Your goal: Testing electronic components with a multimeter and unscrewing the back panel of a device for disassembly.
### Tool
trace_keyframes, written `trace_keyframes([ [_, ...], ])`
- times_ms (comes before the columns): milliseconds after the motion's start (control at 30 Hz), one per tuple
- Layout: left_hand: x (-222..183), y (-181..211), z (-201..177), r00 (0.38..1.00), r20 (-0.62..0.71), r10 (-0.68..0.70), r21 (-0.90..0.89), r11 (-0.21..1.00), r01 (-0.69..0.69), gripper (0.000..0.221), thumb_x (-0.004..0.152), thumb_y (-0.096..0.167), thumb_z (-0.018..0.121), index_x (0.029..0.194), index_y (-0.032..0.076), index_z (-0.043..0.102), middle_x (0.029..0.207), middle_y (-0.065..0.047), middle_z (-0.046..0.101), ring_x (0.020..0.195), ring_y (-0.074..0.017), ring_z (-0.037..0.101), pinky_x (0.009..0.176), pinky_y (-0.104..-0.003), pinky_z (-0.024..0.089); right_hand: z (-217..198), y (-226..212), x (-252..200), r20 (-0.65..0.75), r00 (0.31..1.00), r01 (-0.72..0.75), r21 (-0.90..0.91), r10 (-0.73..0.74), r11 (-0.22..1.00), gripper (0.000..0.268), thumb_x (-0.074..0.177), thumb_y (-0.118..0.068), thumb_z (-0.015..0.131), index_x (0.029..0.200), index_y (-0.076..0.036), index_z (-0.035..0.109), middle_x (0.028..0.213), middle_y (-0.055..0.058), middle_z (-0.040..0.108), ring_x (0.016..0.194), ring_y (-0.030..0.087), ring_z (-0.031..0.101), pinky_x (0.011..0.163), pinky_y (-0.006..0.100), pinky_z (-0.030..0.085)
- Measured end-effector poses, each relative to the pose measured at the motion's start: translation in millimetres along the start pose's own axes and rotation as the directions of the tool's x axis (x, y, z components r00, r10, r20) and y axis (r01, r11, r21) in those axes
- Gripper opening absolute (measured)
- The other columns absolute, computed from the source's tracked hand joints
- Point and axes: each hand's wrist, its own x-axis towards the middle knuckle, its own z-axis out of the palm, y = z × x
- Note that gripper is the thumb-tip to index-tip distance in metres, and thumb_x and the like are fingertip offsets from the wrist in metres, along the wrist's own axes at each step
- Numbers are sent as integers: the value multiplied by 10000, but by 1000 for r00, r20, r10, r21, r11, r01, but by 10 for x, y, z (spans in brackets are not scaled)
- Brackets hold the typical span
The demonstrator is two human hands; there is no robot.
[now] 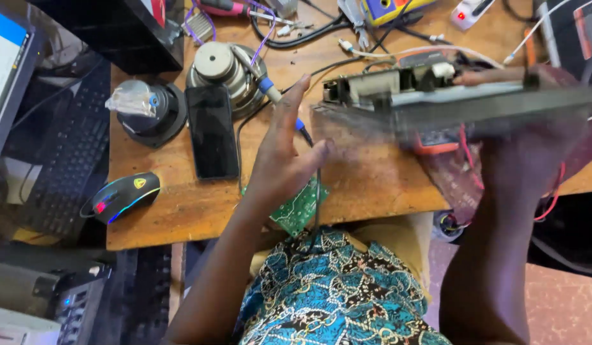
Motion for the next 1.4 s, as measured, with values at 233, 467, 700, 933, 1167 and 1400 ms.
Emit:
trace_keyframes([
  [233, -21, -79, 256, 998, -55, -26, -125, 992, 19, 662, 1079, 151, 687, 1657, 92, 371, 1671, -148, 478, 1585, -313, 445, 1345, -454, 340, -163, -41, 484, -7, 947, -303, 299, 320, 905, 294, 1255, -281, 822, 1218, -48, 646, 911, 26, 559, 694, 86, 502, 601, 234, 431],
  [467, -72, -431, -153, 983, -102, -150, 83, 984, 159, 260, 963, 67, 663, 1164, 80, 825, 1130, -72, 846, 1037, -200, 790, 885, -339, 608, -156, 459, 442, 294, 820, -545, 143, 490, 826, 486, 1240, -322, 750, 894, -57, 535, 651, 93, 470, 521, 139, 401, 468, 280, 224],
  [700, 1316, -1038, -503, 998, -23, -58, 691, 720, 58, 281, 957, -53, 614, 1105, 19, 842, 835, -131, 812, 782, -264, 748, 723, -420, 643, 326, 335, 461, 387, 714, -642, 27, 584, 766, 467, 1109, -331, 741, 757, -110, 530, 595, 30, 428, 506, 109, 370, 477, 265, 211],
  [933, 2050, -1784, -163, 879, 143, -455, 987, 136, -90, 279, 1013, 174, 593, 1175, 313, 772, 1182, 1, 797, 1107, -326, 716, 899, -478, 494, 559, 577, 373, 412, 662, -719, 117, 626, 685, 245, 1106, -353, 722, 993, -137, 741, 787, -57, 568, 638, 64, 466, 525, 257, 347],
  [1167, 2347, -1806, -287, 845, 97, -526, 812, 533, 239, 252, 925, 34, 599, 1144, 46, 721, 1120, -177, 752, 1028, -391, 727, 809, -503, 636, 592, 626, 288, 400, 611, -754, 29, 683, 656, 481, 1131, -401, 722, 766, -170, 510, 627, -16, 394, 516, 113, 382, 419, 303, 321],
  [1400, 2803, -2194, -383, 868, -180, -463, 560, 677, 477, 215, 908, -24, 451, 860, 177, 512, 830, -58, 577, 808, -259, 551, 646, -463, 395, 621, 724, 278, 384, 662, -700, 12, 643, 714, 447, 1133, -390, 743, 784, -153, 595, 738, -74, 487, 673, 72, 408, 594, 276, 290],
])
